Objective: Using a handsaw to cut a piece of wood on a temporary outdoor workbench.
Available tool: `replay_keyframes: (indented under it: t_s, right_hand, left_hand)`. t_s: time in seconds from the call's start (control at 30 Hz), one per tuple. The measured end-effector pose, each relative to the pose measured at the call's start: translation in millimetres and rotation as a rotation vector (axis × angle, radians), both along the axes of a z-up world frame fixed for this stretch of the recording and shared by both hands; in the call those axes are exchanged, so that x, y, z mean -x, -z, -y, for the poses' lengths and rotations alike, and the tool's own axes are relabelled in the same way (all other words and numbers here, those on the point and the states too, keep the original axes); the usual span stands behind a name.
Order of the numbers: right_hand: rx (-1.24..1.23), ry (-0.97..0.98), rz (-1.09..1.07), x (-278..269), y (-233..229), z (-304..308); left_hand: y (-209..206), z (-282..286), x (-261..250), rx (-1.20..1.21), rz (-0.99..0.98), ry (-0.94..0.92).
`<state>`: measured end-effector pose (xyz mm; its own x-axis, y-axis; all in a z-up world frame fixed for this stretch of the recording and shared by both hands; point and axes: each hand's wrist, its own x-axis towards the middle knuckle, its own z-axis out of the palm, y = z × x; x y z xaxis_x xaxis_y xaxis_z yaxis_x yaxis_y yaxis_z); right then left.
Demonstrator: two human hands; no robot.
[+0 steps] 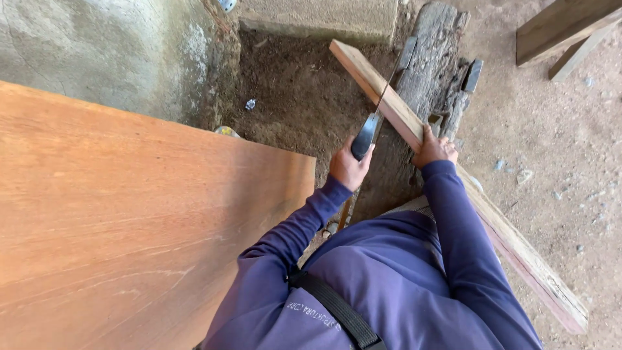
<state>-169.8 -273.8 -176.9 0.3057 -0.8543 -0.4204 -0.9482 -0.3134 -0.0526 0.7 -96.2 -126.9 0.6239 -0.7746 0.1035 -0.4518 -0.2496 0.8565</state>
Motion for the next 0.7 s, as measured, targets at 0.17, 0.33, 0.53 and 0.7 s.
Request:
replay_keyframes:
  t_s: [0.17, 0.33, 0.53, 0.7]
  right_hand:
    - [-0.025, -0.023, 0.033, 3, 10, 9]
    - [-0.040, -0.040, 0.069, 12, 5, 12]
    - [-0.026, -0.125, 0.072, 16, 16, 15]
    - [-0.029, -0.212, 0.038, 17, 16, 0]
  left_hand:
    - [-59, -96, 6, -0.084, -0.015, 0.043]
    - [-101, -142, 0, -0.057, -0.018, 0.071]
    - [-98, -127, 2, -0.072, -0.068, 0.020]
    - [-15, -50, -12, -0.056, -0.094, 0.009]
